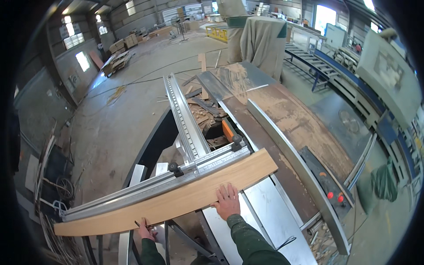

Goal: The person measures and marks a wooden board using a tape measure and a marker, then positions and slides the board along the guide fence of a table saw.

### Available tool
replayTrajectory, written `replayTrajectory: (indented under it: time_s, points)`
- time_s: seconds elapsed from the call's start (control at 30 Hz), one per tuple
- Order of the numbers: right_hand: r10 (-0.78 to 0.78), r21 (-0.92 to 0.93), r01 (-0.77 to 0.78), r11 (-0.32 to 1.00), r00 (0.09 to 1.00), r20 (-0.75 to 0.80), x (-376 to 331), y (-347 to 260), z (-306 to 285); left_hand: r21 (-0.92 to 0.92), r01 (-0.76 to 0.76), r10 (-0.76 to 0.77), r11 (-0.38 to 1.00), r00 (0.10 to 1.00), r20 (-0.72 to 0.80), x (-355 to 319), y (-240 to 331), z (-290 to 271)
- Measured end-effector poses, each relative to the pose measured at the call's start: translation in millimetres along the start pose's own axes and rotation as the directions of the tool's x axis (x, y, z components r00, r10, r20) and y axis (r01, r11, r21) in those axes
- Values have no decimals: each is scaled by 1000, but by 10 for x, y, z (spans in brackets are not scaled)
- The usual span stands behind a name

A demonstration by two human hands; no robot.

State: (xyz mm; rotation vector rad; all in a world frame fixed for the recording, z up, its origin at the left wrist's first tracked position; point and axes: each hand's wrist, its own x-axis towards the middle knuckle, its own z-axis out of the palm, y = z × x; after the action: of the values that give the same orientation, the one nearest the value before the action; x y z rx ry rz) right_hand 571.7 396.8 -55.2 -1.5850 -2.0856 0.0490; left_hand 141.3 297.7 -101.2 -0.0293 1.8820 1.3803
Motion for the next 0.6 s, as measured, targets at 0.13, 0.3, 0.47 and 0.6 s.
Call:
replayTrajectory:
  time_s: [0.13,0.3,0.47,0.6]
  points:
    - [3,-34,-2,999,1000,31,-10,-38,35,-46,-24,23,999,1000,-22,-54,16,5]
    - [-13,-67,15,998,999,33,-12,-81,39,-76,-43,41,996,999,-22,-43,2,-29]
    - [-4,-67,6,998,1000,23,-23,-48,46,-90,-36,35,995,999,-19,-51,-15,-13]
    - [-2,-83,4,997,1000,29,-30,-33,65,-100,-45,47,994,999,11,-35,-34,-38]
